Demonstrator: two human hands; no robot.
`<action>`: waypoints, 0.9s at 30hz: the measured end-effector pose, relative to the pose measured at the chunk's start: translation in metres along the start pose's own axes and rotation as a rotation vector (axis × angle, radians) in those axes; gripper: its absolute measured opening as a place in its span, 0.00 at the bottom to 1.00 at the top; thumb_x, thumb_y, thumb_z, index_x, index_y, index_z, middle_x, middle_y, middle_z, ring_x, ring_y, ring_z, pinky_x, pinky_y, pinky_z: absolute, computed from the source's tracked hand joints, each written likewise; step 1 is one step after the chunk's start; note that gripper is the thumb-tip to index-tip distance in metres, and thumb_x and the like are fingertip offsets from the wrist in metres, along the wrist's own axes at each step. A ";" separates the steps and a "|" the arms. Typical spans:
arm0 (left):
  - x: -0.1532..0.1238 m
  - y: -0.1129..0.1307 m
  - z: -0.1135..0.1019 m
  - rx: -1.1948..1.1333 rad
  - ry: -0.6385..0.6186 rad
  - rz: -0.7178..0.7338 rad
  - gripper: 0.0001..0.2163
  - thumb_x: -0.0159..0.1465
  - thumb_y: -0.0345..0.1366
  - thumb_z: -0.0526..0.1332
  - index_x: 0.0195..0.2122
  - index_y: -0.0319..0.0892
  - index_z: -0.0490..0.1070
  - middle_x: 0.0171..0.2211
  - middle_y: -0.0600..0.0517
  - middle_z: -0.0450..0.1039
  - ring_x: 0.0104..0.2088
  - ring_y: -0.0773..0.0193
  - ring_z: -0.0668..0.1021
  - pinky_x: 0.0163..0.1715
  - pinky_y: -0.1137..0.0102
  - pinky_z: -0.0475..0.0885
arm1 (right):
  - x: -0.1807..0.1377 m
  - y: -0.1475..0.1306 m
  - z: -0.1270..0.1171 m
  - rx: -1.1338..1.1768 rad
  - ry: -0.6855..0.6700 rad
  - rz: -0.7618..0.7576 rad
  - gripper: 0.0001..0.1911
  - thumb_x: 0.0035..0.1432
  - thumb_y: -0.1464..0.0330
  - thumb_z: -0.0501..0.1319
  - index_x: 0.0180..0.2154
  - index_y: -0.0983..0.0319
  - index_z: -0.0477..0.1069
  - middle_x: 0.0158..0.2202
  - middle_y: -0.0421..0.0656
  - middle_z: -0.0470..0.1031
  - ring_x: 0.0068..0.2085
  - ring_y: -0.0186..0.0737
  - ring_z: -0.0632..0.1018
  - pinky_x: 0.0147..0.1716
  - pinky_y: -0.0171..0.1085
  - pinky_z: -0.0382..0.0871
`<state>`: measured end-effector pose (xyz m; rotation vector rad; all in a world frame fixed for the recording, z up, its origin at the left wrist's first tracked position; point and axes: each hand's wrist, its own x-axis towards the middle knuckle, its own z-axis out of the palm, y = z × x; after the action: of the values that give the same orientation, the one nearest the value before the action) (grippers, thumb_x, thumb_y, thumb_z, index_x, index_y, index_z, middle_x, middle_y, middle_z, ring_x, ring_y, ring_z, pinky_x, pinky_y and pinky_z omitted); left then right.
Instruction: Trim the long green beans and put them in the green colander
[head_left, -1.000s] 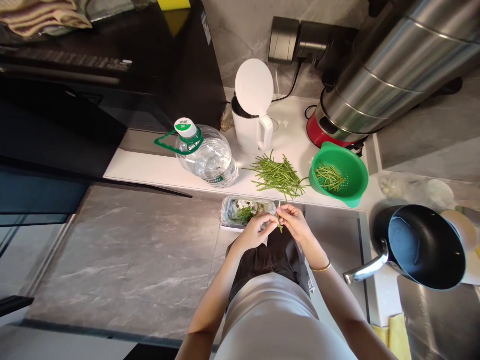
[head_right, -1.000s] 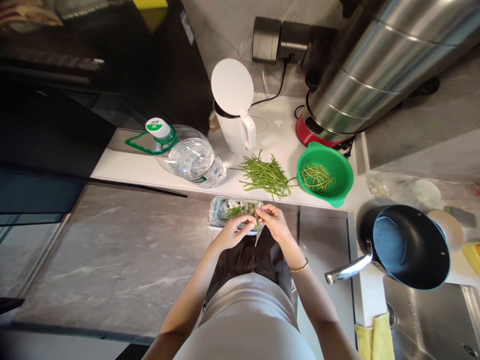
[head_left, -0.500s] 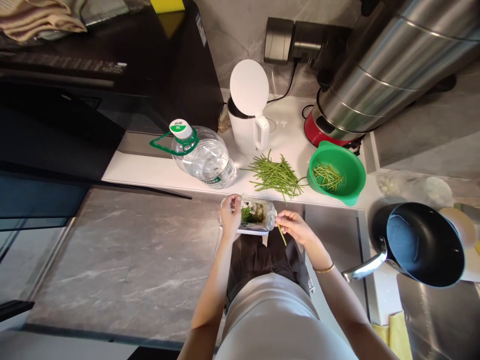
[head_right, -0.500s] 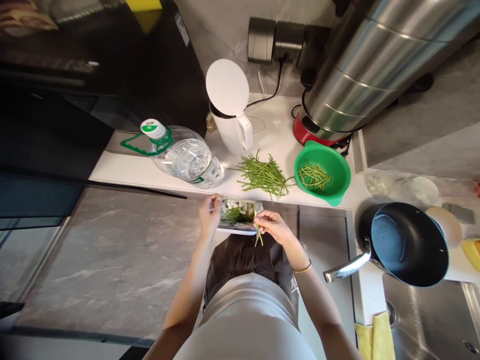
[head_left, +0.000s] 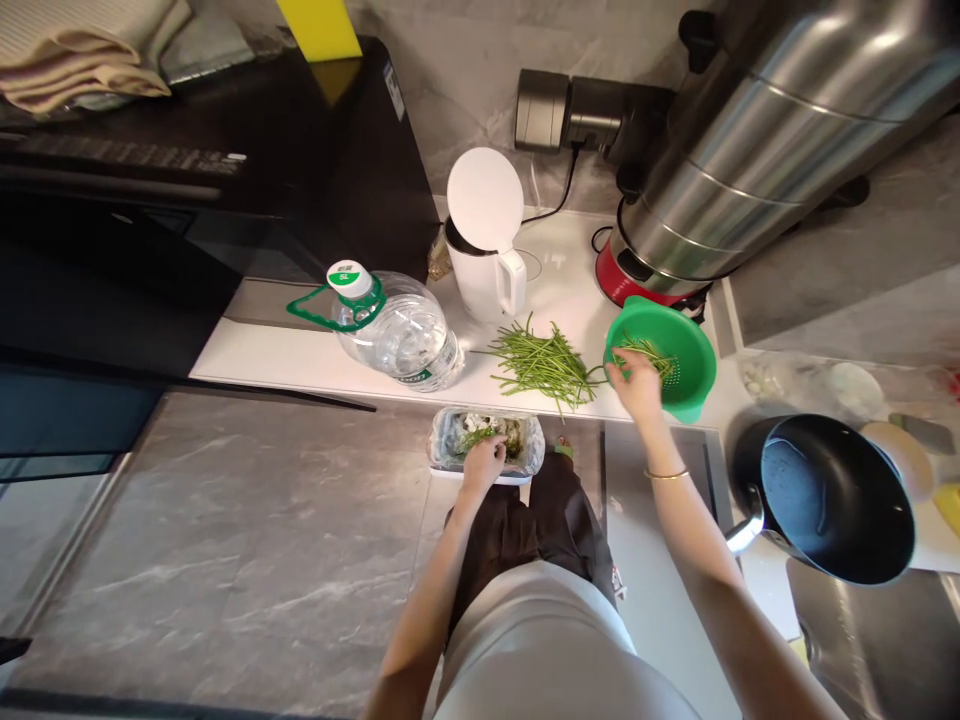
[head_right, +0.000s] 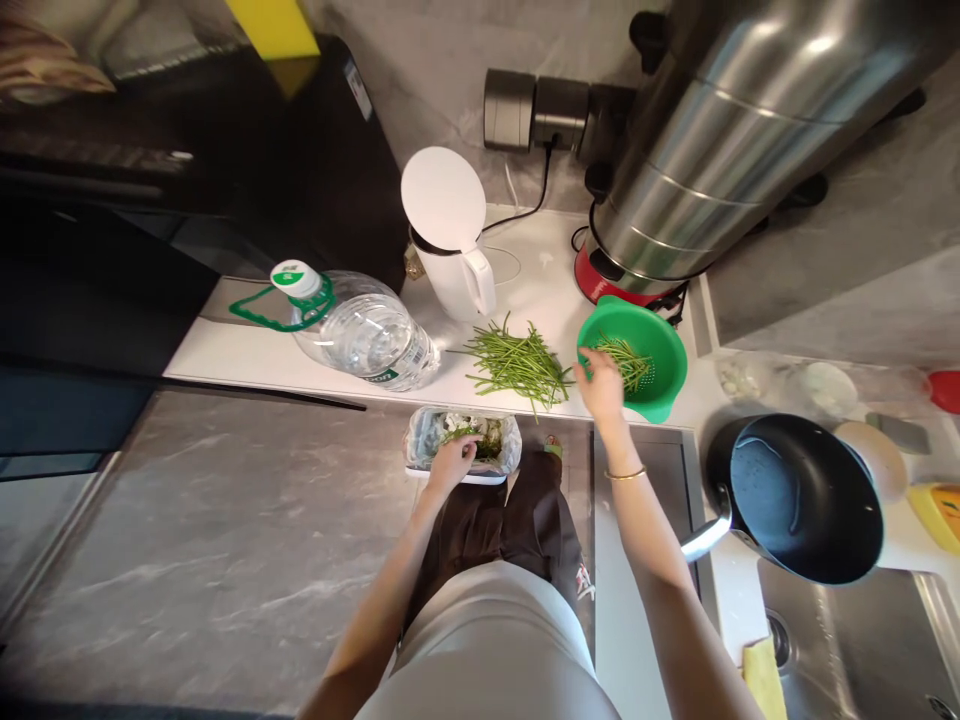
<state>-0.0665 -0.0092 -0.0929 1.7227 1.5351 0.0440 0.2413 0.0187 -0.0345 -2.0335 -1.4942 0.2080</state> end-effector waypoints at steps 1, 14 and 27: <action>0.001 0.005 0.001 -0.009 0.006 0.023 0.11 0.60 0.31 0.55 0.42 0.45 0.73 0.38 0.49 0.77 0.39 0.63 0.77 0.42 0.70 0.69 | 0.000 -0.009 0.016 0.016 -0.090 -0.055 0.16 0.57 0.66 0.55 0.46 0.64 0.72 0.42 0.50 0.76 0.37 0.42 0.76 0.43 0.41 0.68; 0.003 0.037 0.007 -0.216 0.040 0.172 0.11 0.61 0.33 0.54 0.40 0.45 0.74 0.38 0.51 0.78 0.36 0.64 0.78 0.41 0.70 0.70 | 0.042 -0.068 0.126 -0.380 -0.508 -0.401 0.15 0.58 0.78 0.51 0.39 0.67 0.75 0.40 0.55 0.74 0.48 0.50 0.66 0.47 0.44 0.57; 0.031 0.039 0.005 -0.379 0.037 0.243 0.10 0.61 0.31 0.53 0.37 0.41 0.74 0.35 0.50 0.78 0.34 0.64 0.77 0.40 0.69 0.71 | 0.040 -0.083 0.133 -0.394 -0.479 -0.337 0.12 0.59 0.71 0.54 0.34 0.67 0.76 0.40 0.55 0.74 0.47 0.50 0.67 0.45 0.43 0.58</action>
<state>-0.0245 0.0168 -0.0883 1.5947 1.2391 0.4633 0.1273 0.1201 -0.0874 -2.0715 -2.3041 0.2963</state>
